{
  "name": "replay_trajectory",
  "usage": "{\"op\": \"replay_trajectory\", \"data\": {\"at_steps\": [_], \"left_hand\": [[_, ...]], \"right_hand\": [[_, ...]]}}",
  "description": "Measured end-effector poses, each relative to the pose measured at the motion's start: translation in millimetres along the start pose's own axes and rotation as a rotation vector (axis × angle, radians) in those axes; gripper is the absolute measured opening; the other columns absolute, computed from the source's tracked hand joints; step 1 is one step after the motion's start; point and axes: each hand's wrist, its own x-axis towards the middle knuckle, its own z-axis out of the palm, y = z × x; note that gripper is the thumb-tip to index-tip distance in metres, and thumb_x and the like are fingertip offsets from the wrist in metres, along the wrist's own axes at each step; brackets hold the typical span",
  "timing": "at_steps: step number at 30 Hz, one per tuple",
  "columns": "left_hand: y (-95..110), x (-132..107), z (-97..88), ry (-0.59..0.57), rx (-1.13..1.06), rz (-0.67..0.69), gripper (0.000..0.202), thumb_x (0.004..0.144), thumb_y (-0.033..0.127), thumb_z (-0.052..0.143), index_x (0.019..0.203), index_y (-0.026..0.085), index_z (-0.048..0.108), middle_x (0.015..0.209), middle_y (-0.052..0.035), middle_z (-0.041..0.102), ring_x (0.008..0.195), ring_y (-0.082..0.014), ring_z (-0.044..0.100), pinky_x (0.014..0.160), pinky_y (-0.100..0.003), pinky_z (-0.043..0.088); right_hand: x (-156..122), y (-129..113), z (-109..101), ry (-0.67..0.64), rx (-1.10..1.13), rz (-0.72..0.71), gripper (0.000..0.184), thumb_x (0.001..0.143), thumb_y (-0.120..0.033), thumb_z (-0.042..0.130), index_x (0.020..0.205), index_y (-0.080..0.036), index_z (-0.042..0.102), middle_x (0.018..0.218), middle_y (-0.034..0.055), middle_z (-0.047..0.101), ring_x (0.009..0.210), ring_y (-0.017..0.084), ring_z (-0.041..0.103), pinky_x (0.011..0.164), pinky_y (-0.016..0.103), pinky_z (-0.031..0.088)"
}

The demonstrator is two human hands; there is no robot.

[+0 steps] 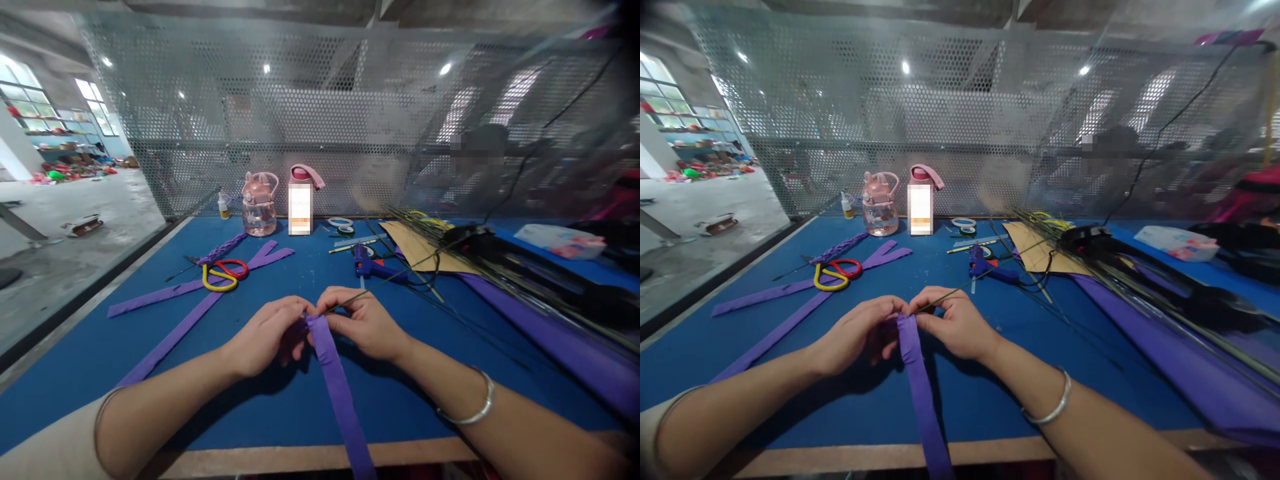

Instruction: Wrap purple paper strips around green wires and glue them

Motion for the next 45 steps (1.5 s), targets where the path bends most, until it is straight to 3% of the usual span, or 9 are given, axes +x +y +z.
{"op": "replay_trajectory", "data": {"at_steps": [3, 6, 11, 21, 26, 33, 37, 40, 45], "left_hand": [[1, 4, -1.7, -0.011, 0.006, -0.029, 0.033, 0.086, 0.045, 0.048, 0.087, 0.013, 0.056, 0.061, 0.0023, 0.051, 0.04, -0.0048, 0.036, 0.036, -0.016, 0.027], [0, 6, -4.0, 0.113, 0.07, 0.041, 0.032, 0.086, 0.043, 0.052, 0.095, 0.013, 0.059, 0.066, 0.0024, 0.052, 0.043, -0.0041, 0.036, 0.039, -0.016, 0.027], [-5, 7, -6.1, 0.179, 0.151, 0.109, 0.028, 0.087, 0.039, 0.052, 0.097, 0.014, 0.06, 0.069, 0.0018, 0.055, 0.051, -0.0067, 0.043, 0.046, -0.017, 0.033], [-6, 0, -3.1, 0.307, 0.525, 0.243, 0.023, 0.087, 0.034, 0.052, 0.087, 0.016, 0.068, 0.062, 0.001, 0.059, 0.054, -0.0102, 0.048, 0.052, -0.02, 0.036], [-3, 1, -4.3, 0.284, 0.455, 0.21, 0.024, 0.087, 0.033, 0.05, 0.088, 0.015, 0.067, 0.067, -0.0003, 0.063, 0.055, -0.01, 0.048, 0.052, -0.019, 0.037], [-6, 3, -1.3, 0.257, 0.494, 0.195, 0.024, 0.085, 0.034, 0.053, 0.084, 0.015, 0.068, 0.067, 0.0004, 0.062, 0.057, -0.0105, 0.048, 0.052, -0.02, 0.035], [-6, 3, 2.3, 0.246, 0.51, 0.167, 0.024, 0.084, 0.032, 0.052, 0.082, 0.016, 0.068, 0.066, 0.0009, 0.062, 0.058, -0.011, 0.048, 0.054, -0.021, 0.035], [-4, 6, -3.8, 0.215, 0.444, 0.116, 0.023, 0.083, 0.031, 0.051, 0.081, 0.015, 0.066, 0.067, 0.0007, 0.06, 0.06, -0.0117, 0.049, 0.056, -0.022, 0.036], [-3, 14, -28.7, 0.116, 0.389, -0.015, 0.016, 0.081, 0.022, 0.045, 0.076, 0.016, 0.059, 0.06, 0.003, 0.051, 0.055, -0.0106, 0.043, 0.054, -0.023, 0.034]], "right_hand": [[2, 5, 0, 0.053, 0.045, 0.053, 0.009, 0.075, -0.022, 0.066, 0.083, -0.018, 0.067, 0.076, 0.0024, 0.063, 0.072, 0.015, 0.058, 0.07, 0.028, 0.045], [2, 7, 1, 0.096, 0.177, 0.184, 0.018, 0.076, -0.023, 0.064, 0.092, -0.017, 0.062, 0.077, 0.0013, 0.062, 0.068, 0.014, 0.057, 0.066, 0.027, 0.045], [2, 1, 1, -0.079, 0.112, 0.173, 0.019, 0.079, -0.018, 0.051, 0.079, -0.016, 0.069, 0.079, 0.0038, 0.066, 0.077, 0.016, 0.058, 0.072, 0.028, 0.044], [1, 1, 6, -0.11, 0.259, 0.275, 0.017, 0.075, -0.025, 0.057, 0.073, -0.013, 0.069, 0.066, 0.0005, 0.06, 0.058, 0.01, 0.048, 0.057, 0.023, 0.039], [1, 1, 2, -0.168, 0.303, 0.302, 0.018, 0.075, -0.026, 0.055, 0.079, -0.014, 0.067, 0.069, 0.0012, 0.061, 0.06, 0.011, 0.05, 0.059, 0.024, 0.04], [2, -4, 9, 0.065, 0.17, 0.335, 0.014, 0.071, -0.03, 0.06, 0.071, -0.016, 0.056, 0.057, -0.0043, 0.047, 0.05, 0.008, 0.037, 0.047, 0.021, 0.029], [3, -5, 15, 0.105, 0.124, 0.382, 0.014, 0.071, -0.03, 0.058, 0.069, -0.017, 0.054, 0.054, -0.0052, 0.045, 0.048, 0.007, 0.035, 0.045, 0.021, 0.028], [4, -9, 6, -0.056, 0.082, 0.475, 0.021, 0.072, -0.036, 0.061, 0.069, -0.017, 0.053, 0.054, -0.0065, 0.044, 0.047, 0.007, 0.036, 0.044, 0.02, 0.028], [-7, -32, -44, -0.772, -0.068, 0.582, 0.03, 0.067, -0.042, 0.072, 0.069, -0.013, 0.062, 0.056, -0.0025, 0.056, 0.05, 0.007, 0.046, 0.047, 0.019, 0.035]]}}
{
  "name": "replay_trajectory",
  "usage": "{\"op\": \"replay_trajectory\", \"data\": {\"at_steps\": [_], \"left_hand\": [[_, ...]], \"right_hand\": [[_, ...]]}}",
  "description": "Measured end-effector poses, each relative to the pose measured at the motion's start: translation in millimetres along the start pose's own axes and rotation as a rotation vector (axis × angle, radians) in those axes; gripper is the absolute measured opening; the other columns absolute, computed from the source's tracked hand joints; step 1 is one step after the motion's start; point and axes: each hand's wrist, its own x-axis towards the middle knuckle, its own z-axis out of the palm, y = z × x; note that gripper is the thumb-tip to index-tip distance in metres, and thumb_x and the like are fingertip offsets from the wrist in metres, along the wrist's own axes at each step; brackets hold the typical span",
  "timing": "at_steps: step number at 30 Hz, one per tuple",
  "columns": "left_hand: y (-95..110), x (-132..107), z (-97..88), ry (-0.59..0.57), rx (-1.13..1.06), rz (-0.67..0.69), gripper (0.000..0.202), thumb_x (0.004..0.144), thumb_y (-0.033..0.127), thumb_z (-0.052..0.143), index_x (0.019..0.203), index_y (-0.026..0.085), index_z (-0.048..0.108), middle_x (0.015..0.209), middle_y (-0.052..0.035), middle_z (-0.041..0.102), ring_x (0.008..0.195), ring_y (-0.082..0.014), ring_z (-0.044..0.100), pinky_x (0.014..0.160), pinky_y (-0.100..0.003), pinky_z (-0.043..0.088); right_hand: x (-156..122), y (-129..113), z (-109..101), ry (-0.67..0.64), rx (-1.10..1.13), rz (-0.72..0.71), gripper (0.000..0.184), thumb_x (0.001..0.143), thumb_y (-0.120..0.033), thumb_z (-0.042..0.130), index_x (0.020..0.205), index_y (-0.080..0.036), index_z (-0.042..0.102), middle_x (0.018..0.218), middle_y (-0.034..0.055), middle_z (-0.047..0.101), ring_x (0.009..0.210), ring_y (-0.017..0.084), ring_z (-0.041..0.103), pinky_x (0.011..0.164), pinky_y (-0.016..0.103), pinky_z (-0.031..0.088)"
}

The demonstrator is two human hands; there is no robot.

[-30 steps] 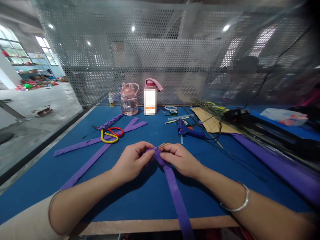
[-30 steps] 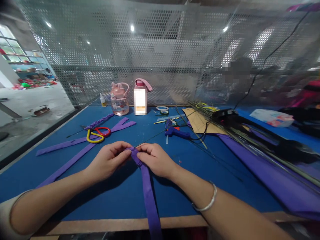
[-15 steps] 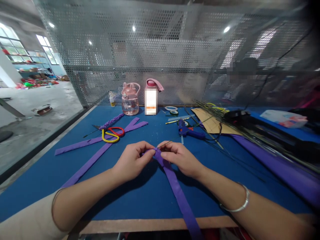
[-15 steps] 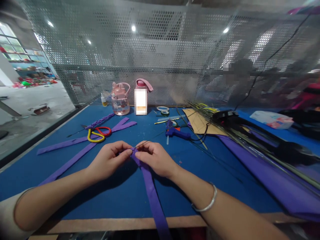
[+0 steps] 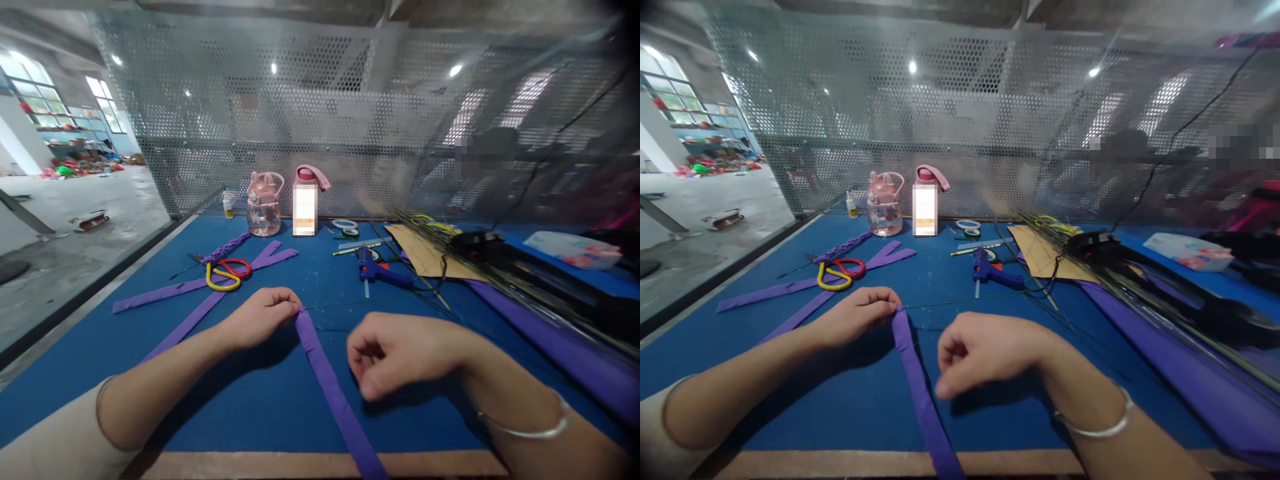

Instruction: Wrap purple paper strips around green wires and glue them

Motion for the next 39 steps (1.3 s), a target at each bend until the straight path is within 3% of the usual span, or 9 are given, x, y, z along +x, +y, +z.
{"op": "replay_trajectory", "data": {"at_steps": [3, 6, 9, 13, 17, 25, 28, 31, 39], "left_hand": [[-6, 3, -5.2, -0.066, 0.235, 0.046, 0.019, 0.08, 0.018, 0.042, 0.075, 0.017, 0.061, 0.066, 0.0005, 0.057, 0.061, -0.0126, 0.049, 0.058, -0.025, 0.036], [-9, 4, 0.0, -0.029, 0.415, 0.159, 0.022, 0.085, 0.022, 0.042, 0.083, 0.019, 0.064, 0.078, -0.0013, 0.064, 0.07, -0.0151, 0.054, 0.064, -0.027, 0.039], [-12, 6, 7.1, 0.084, 0.482, 0.246, 0.024, 0.089, 0.025, 0.042, 0.089, 0.019, 0.065, 0.084, -0.0031, 0.065, 0.078, -0.0172, 0.055, 0.073, -0.029, 0.041], [-19, 9, 10.8, 0.14, 0.531, 0.269, 0.023, 0.089, 0.024, 0.046, 0.092, 0.018, 0.068, 0.088, -0.0059, 0.063, 0.089, -0.0199, 0.055, 0.082, -0.033, 0.042], [-21, 9, 10.8, 0.177, 0.454, 0.231, 0.017, 0.085, 0.021, 0.053, 0.096, 0.017, 0.064, 0.092, -0.0054, 0.062, 0.088, -0.0184, 0.055, 0.081, -0.031, 0.044], [-15, 5, 2.8, 0.146, 0.407, 0.165, 0.017, 0.076, 0.008, 0.053, 0.086, 0.019, 0.061, 0.085, -0.0002, 0.064, 0.078, -0.0143, 0.057, 0.07, -0.026, 0.044], [-16, 6, 0.1, 0.142, 0.406, 0.153, 0.014, 0.077, 0.01, 0.055, 0.086, 0.019, 0.061, 0.083, 0.0008, 0.064, 0.074, -0.0132, 0.057, 0.067, -0.024, 0.043], [-17, 7, -0.5, 0.154, 0.38, 0.135, 0.008, 0.079, 0.014, 0.058, 0.085, 0.019, 0.061, 0.079, 0.0019, 0.064, 0.069, -0.0122, 0.057, 0.064, -0.023, 0.043], [-18, 8, 0.9, 0.14, 0.385, 0.164, 0.007, 0.081, 0.016, 0.057, 0.085, 0.018, 0.062, 0.079, 0.0017, 0.066, 0.07, -0.0119, 0.058, 0.064, -0.023, 0.042]], "right_hand": [[-27, -1, -23, -0.029, 0.139, -0.191, 0.039, 0.071, -0.051, 0.068, 0.081, -0.014, 0.064, 0.065, 0.0027, 0.064, 0.052, 0.01, 0.053, 0.049, 0.021, 0.041], [-26, 10, -52, 0.482, 0.005, -0.252, 0.031, 0.078, -0.047, 0.06, 0.085, -0.017, 0.061, 0.071, 0.0045, 0.066, 0.055, 0.013, 0.057, 0.05, 0.023, 0.046], [-4, 41, -77, 0.878, -0.504, 0.003, 0.022, 0.076, -0.024, 0.057, 0.095, -0.016, 0.065, 0.095, 0.011, 0.07, 0.085, 0.024, 0.066, 0.078, 0.037, 0.052], [21, 95, -95, 0.924, -0.773, 0.19, 0.063, 0.066, -0.013, 0.056, 0.129, -0.01, 0.051, 0.136, 0.0187, 0.051, 0.124, 0.034, 0.05, 0.104, 0.045, 0.04], [26, 121, -101, 0.945, -0.811, 0.106, 0.064, 0.074, -0.02, 0.052, 0.136, -0.01, 0.042, 0.138, 0.0173, 0.05, 0.125, 0.033, 0.049, 0.104, 0.047, 0.039], [-10, 84, -85, 1.189, -0.341, -0.119, 0.045, 0.084, -0.032, 0.052, 0.127, -0.02, 0.05, 0.116, 0.0136, 0.063, 0.084, 0.024, 0.064, 0.079, 0.042, 0.051], [-22, 60, -67, 1.033, 0.097, -0.237, 0.032, 0.085, -0.045, 0.051, 0.106, -0.023, 0.061, 0.096, 0.0093, 0.069, 0.056, 0.016, 0.058, 0.051, 0.031, 0.049], [-21, 43, -46, 0.721, 0.086, -0.24, 0.039, 0.081, -0.057, 0.054, 0.083, -0.02, 0.067, 0.08, 0.0076, 0.07, 0.047, 0.013, 0.053, 0.04, 0.025, 0.043], [7, 44, -14, 0.541, -0.068, -0.107, 0.046, 0.087, -0.057, 0.043, 0.085, -0.017, 0.066, 0.078, 0.0065, 0.067, 0.069, 0.019, 0.061, 0.063, 0.03, 0.05]]}}
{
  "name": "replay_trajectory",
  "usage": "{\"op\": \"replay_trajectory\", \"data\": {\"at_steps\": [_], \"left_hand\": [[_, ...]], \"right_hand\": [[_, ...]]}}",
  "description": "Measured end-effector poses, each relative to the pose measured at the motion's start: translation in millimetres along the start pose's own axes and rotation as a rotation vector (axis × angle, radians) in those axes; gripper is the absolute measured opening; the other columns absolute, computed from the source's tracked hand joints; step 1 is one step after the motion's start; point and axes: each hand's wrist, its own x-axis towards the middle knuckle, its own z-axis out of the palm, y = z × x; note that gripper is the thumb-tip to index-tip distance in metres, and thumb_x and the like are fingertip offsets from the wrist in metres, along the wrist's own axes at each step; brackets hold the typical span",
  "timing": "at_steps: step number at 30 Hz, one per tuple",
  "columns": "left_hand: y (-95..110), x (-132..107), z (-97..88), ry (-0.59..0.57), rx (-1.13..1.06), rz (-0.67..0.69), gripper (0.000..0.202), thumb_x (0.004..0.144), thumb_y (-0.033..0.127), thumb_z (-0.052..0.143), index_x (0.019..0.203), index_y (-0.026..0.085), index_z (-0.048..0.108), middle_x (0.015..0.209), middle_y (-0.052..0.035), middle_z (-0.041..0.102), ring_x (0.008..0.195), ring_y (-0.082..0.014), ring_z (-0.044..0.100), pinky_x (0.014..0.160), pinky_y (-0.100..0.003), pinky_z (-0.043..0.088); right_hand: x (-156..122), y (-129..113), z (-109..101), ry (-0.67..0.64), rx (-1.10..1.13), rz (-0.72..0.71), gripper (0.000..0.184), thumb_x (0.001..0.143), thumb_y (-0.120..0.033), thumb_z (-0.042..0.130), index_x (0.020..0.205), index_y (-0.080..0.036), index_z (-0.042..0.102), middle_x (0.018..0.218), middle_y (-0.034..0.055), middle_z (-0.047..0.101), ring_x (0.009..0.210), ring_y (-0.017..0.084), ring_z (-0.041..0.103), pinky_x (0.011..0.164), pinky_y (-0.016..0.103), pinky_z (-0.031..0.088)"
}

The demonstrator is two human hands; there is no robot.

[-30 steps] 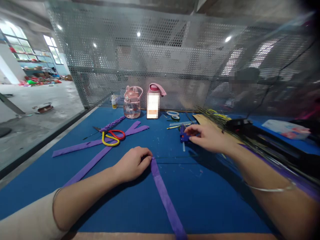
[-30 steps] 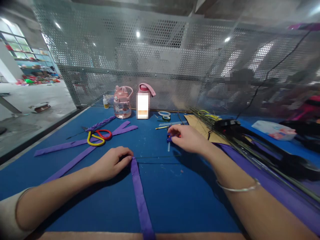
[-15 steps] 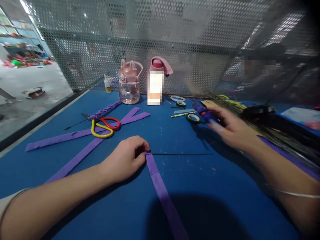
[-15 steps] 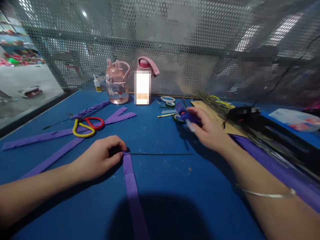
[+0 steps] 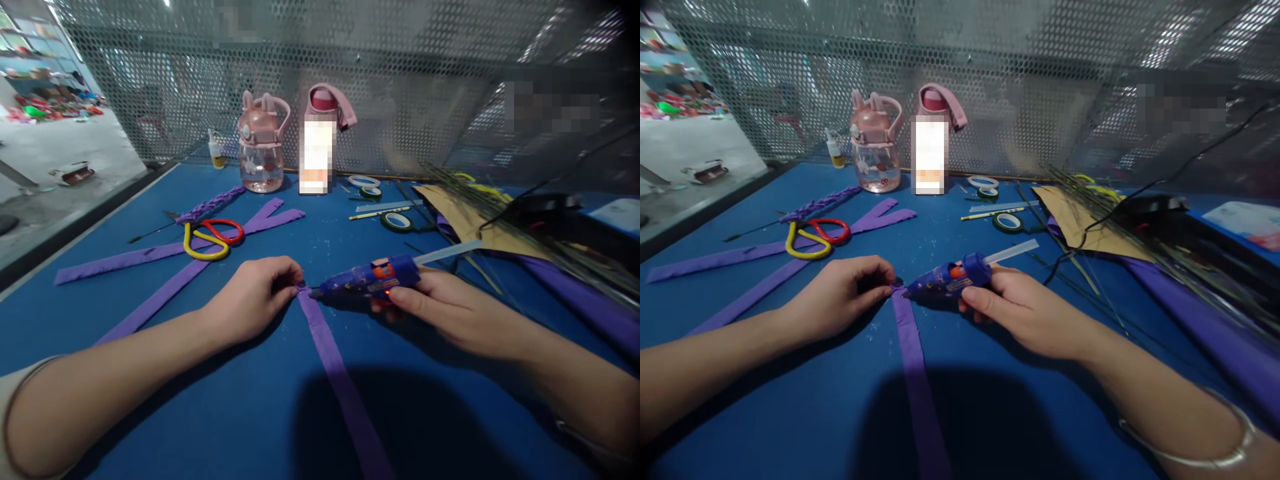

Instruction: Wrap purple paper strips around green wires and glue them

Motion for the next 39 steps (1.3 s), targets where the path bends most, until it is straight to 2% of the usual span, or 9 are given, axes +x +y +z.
{"op": "replay_trajectory", "data": {"at_steps": [5, 8, 13, 16, 22, 28, 34, 37, 39], "left_hand": [[0, 1, -0.3, 0.005, 0.015, 0.017, 0.009, 0.08, 0.014, 0.057, 0.086, 0.018, 0.062, 0.081, 0.0007, 0.066, 0.071, -0.0129, 0.059, 0.065, -0.023, 0.043], [-1, 1, -0.6, 0.006, 0.019, 0.031, 0.008, 0.08, 0.015, 0.057, 0.085, 0.018, 0.062, 0.08, 0.0005, 0.066, 0.072, -0.0133, 0.059, 0.065, -0.023, 0.044], [-1, 0, -0.7, 0.0, 0.024, 0.036, 0.008, 0.081, 0.016, 0.056, 0.085, 0.018, 0.062, 0.079, 0.0015, 0.066, 0.071, -0.0124, 0.059, 0.064, -0.022, 0.043], [-1, 1, -1.2, -0.006, 0.029, 0.035, 0.008, 0.082, 0.017, 0.056, 0.085, 0.018, 0.063, 0.079, 0.0019, 0.066, 0.07, -0.0122, 0.059, 0.063, -0.022, 0.042], [0, 2, -1.8, -0.004, 0.044, 0.037, 0.008, 0.081, 0.016, 0.056, 0.085, 0.018, 0.063, 0.079, 0.0019, 0.066, 0.071, -0.0123, 0.058, 0.064, -0.022, 0.042], [-1, 1, -1.8, -0.013, 0.049, 0.037, 0.008, 0.081, 0.016, 0.056, 0.085, 0.018, 0.063, 0.079, 0.0013, 0.066, 0.071, -0.013, 0.059, 0.063, -0.023, 0.042], [-1, 1, -1.4, -0.007, 0.043, 0.038, 0.008, 0.081, 0.016, 0.055, 0.085, 0.018, 0.063, 0.079, 0.001, 0.067, 0.071, -0.0131, 0.059, 0.065, -0.023, 0.043], [-1, 2, -1.7, -0.006, 0.043, 0.038, 0.008, 0.082, 0.017, 0.056, 0.084, 0.018, 0.063, 0.08, 0.0012, 0.067, 0.071, -0.0132, 0.059, 0.065, -0.023, 0.043], [-1, 2, -1.9, -0.008, 0.048, 0.036, 0.007, 0.081, 0.017, 0.056, 0.084, 0.018, 0.063, 0.079, 0.0014, 0.067, 0.071, -0.0131, 0.059, 0.064, -0.023, 0.043]], "right_hand": [[2, 0, 3, 0.075, -0.099, -0.015, 0.047, 0.088, -0.056, 0.041, 0.077, -0.016, 0.063, 0.074, 0.0057, 0.064, 0.064, 0.018, 0.056, 0.059, 0.03, 0.045], [2, -3, 3, 0.079, -0.114, -0.037, 0.046, 0.088, -0.055, 0.042, 0.078, -0.016, 0.064, 0.077, 0.0064, 0.065, 0.064, 0.018, 0.056, 0.059, 0.03, 0.044], [-1, -8, -1, 0.064, -0.141, -0.101, 0.043, 0.089, -0.051, 0.043, 0.072, -0.016, 0.062, 0.068, 0.0029, 0.059, 0.059, 0.017, 0.052, 0.059, 0.029, 0.042], [-1, -8, -1, 0.099, -0.183, -0.134, 0.042, 0.09, -0.049, 0.043, 0.073, -0.017, 0.063, 0.067, 0.0024, 0.057, 0.06, 0.017, 0.051, 0.061, 0.029, 0.043], [5, -8, 4, 0.136, -0.231, -0.183, 0.042, 0.091, -0.049, 0.041, 0.087, -0.016, 0.066, 0.078, 0.0054, 0.063, 0.073, 0.022, 0.057, 0.073, 0.033, 0.047], [-1, -11, -5, 0.031, -0.294, -0.216, 0.04, 0.092, -0.046, 0.041, 0.086, -0.019, 0.069, 0.089, 0.0049, 0.07, 0.083, 0.024, 0.063, 0.074, 0.031, 0.048], [3, -7, 1, 0.172, -0.32, -0.268, 0.043, 0.091, -0.048, 0.04, 0.087, -0.017, 0.07, 0.094, 0.0079, 0.07, 0.094, 0.028, 0.062, 0.088, 0.036, 0.048], [5, -8, 3, 0.079, -0.301, -0.264, 0.04, 0.092, -0.046, 0.04, 0.097, -0.02, 0.071, 0.095, 0.0057, 0.071, 0.094, 0.026, 0.063, 0.085, 0.035, 0.049], [4, -10, 1, 0.025, -0.296, -0.225, 0.039, 0.092, -0.045, 0.04, 0.096, -0.022, 0.071, 0.091, 0.0046, 0.071, 0.09, 0.025, 0.065, 0.082, 0.034, 0.051]]}}
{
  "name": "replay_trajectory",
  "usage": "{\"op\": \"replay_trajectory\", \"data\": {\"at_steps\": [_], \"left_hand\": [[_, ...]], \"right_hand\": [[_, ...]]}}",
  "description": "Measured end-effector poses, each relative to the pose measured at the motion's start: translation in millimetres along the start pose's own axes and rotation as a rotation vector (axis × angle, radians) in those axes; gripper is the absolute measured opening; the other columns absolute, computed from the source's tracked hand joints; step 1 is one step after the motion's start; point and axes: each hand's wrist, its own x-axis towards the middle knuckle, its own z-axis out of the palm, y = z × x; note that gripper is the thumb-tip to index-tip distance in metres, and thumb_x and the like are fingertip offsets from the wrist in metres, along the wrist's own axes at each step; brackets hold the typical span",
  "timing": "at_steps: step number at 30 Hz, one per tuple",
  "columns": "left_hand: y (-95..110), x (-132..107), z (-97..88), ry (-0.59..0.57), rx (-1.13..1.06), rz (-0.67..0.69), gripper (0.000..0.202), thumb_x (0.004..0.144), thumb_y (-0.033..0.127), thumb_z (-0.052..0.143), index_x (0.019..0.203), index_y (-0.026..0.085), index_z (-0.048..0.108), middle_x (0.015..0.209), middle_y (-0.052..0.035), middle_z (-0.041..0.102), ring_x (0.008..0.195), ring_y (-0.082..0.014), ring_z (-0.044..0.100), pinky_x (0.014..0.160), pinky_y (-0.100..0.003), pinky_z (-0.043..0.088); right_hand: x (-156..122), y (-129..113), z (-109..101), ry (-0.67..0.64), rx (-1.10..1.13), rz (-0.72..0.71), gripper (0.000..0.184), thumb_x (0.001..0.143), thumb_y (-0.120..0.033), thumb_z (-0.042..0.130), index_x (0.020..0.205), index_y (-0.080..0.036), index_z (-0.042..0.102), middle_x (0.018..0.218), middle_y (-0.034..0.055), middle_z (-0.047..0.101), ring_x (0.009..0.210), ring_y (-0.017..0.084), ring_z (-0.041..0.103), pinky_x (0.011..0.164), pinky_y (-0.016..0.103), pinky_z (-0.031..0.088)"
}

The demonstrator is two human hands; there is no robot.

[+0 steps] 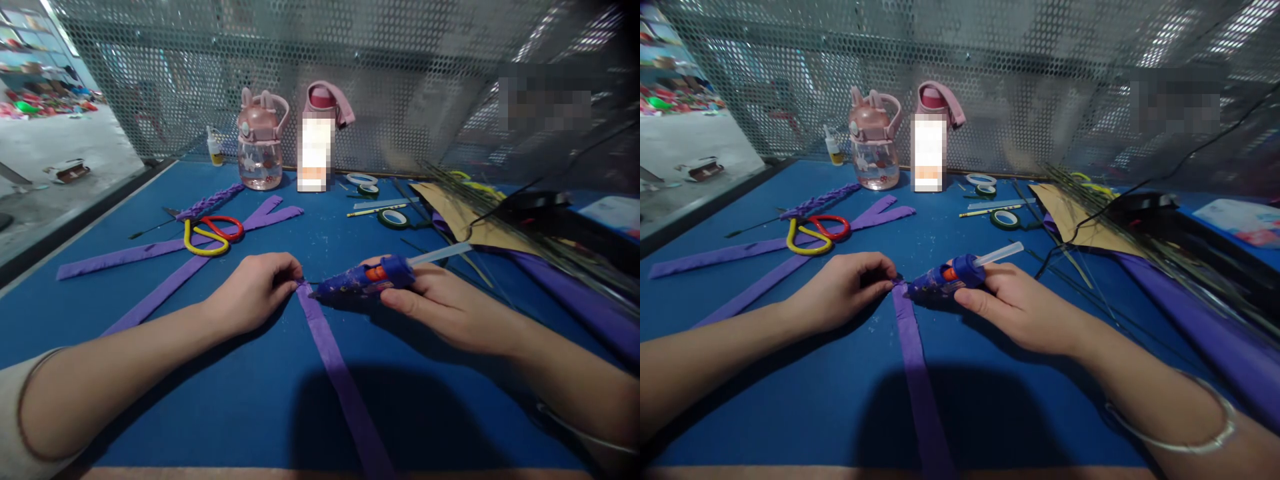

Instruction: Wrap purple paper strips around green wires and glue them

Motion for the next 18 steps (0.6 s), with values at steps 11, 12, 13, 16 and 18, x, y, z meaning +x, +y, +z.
{"op": "replay_trajectory", "data": {"at_steps": [11, 12, 13, 16, 18], "left_hand": [[-3, -1, 3.6, 0.032, 0.187, 0.069, 0.027, 0.087, 0.022, 0.051, 0.11, 0.018, 0.064, 0.109, -0.0093, 0.06, 0.101, -0.0228, 0.055, 0.088, -0.036, 0.046], [-4, -2, 4.3, 0.031, 0.229, 0.089, 0.026, 0.088, 0.024, 0.05, 0.108, 0.019, 0.066, 0.111, -0.0099, 0.06, 0.104, -0.0242, 0.053, 0.091, -0.039, 0.045], [-5, -2, 4.8, 0.026, 0.261, 0.103, 0.025, 0.089, 0.024, 0.049, 0.104, 0.019, 0.068, 0.112, -0.0099, 0.06, 0.105, -0.0251, 0.052, 0.092, -0.04, 0.044], [-7, -2, 4.3, 0.003, 0.274, 0.115, 0.021, 0.09, 0.023, 0.047, 0.094, 0.019, 0.068, 0.11, -0.0093, 0.061, 0.105, -0.025, 0.051, 0.091, -0.04, 0.043], [-8, -3, 2.1, -0.004, 0.245, 0.081, 0.02, 0.091, 0.022, 0.044, 0.093, 0.018, 0.063, 0.104, -0.009, 0.063, 0.1, -0.024, 0.054, 0.087, -0.038, 0.044]], "right_hand": [[-16, 31, -33, 0.41, 0.053, 0.046, 0.038, 0.086, -0.044, 0.048, 0.12, -0.03, 0.057, 0.115, 0.0065, 0.064, 0.098, 0.028, 0.064, 0.091, 0.045, 0.049], [-13, 42, -35, 0.461, -0.021, 0.024, 0.04, 0.087, -0.04, 0.047, 0.125, -0.029, 0.053, 0.12, 0.0068, 0.062, 0.104, 0.028, 0.061, 0.096, 0.046, 0.046], [-11, 54, -38, 0.5, -0.113, 0.012, 0.042, 0.087, -0.036, 0.045, 0.128, -0.027, 0.05, 0.126, 0.0077, 0.058, 0.112, 0.029, 0.057, 0.101, 0.048, 0.041], [-4, 90, -47, 0.5, -0.357, 0.029, 0.05, 0.089, -0.03, 0.042, 0.137, -0.018, 0.04, 0.138, 0.0135, 0.048, 0.126, 0.031, 0.046, 0.107, 0.048, 0.033], [-2, 110, -51, 0.459, -0.444, 0.092, 0.055, 0.087, -0.027, 0.044, 0.14, -0.013, 0.036, 0.141, 0.0166, 0.045, 0.126, 0.032, 0.047, 0.107, 0.048, 0.034]]}}
